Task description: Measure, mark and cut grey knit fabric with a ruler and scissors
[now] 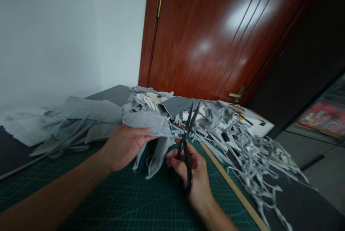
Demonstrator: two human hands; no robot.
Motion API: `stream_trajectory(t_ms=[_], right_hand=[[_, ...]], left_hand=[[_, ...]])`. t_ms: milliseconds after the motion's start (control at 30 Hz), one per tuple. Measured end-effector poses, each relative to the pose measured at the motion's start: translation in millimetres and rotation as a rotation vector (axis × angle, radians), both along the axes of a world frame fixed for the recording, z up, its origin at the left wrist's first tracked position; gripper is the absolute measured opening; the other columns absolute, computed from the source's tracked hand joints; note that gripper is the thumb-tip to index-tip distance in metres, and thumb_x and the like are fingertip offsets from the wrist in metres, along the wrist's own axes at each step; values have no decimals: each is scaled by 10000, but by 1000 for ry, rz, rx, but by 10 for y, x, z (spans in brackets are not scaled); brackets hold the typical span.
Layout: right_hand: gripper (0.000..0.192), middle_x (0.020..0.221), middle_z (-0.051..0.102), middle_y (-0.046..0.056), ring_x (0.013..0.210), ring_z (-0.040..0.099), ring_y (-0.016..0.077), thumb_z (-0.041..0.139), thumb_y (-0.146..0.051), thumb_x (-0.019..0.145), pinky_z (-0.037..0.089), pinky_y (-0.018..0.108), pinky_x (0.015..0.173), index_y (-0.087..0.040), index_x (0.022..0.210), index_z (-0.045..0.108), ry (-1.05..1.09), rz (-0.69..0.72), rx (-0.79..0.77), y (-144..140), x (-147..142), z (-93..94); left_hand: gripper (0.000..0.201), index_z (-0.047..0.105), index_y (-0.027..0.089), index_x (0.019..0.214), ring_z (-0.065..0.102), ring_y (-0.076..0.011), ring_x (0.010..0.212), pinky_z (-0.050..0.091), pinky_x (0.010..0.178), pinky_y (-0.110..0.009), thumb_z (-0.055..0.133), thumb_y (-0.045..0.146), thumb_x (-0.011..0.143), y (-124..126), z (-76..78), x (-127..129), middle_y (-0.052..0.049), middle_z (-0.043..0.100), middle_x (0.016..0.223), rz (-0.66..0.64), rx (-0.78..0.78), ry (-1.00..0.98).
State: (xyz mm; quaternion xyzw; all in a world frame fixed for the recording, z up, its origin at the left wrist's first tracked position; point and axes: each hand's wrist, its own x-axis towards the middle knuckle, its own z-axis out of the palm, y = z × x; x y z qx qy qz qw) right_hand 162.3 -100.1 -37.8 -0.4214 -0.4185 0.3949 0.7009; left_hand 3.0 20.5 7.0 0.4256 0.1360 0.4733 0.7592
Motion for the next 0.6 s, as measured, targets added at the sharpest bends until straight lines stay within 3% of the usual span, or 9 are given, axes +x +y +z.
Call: stream_trajectory(t_ms=[167, 300, 467, 600], right_hand=[[432, 927, 713, -15, 813, 637, 148, 878, -190, 762, 498, 240, 706, -257, 1176, 779, -130, 156, -7, -81, -44, -54], [581, 882, 743, -11, 788, 674, 170, 888, -216, 722, 527, 285, 725, -259, 1288, 766, -119, 270, -61, -96, -103, -171], [616, 811, 760, -31, 693, 690, 164, 919, -129, 649, 532, 268, 637, -265, 1238, 801, -108, 273, -164, -38, -198, -333], [424, 744, 732, -40, 634, 686, 152, 918, -265, 735, 544, 251, 594, -244, 1147, 821, 2, 292, -237, 11, -227, -365]], left_hand=[[520, 810, 218, 1148, 752, -349, 1219, 569, 1115, -577, 842, 53, 656, 53, 47, -18, -73, 864, 1069, 196, 87, -55], [614, 795, 222, 1174, 767, -317, 1147, 553, 1126, -526, 880, 57, 589, 91, 97, -48, -55, 860, 1095, 370, 169, -96], [613, 795, 263, 1127, 765, -280, 1095, 553, 1105, -463, 910, 64, 558, 101, 203, -85, -19, 861, 1065, 513, 268, -147], [607, 785, 290, 1102, 742, -271, 1147, 541, 1099, -438, 898, 64, 549, 92, 287, -124, -1, 855, 1073, 596, 306, -167]])
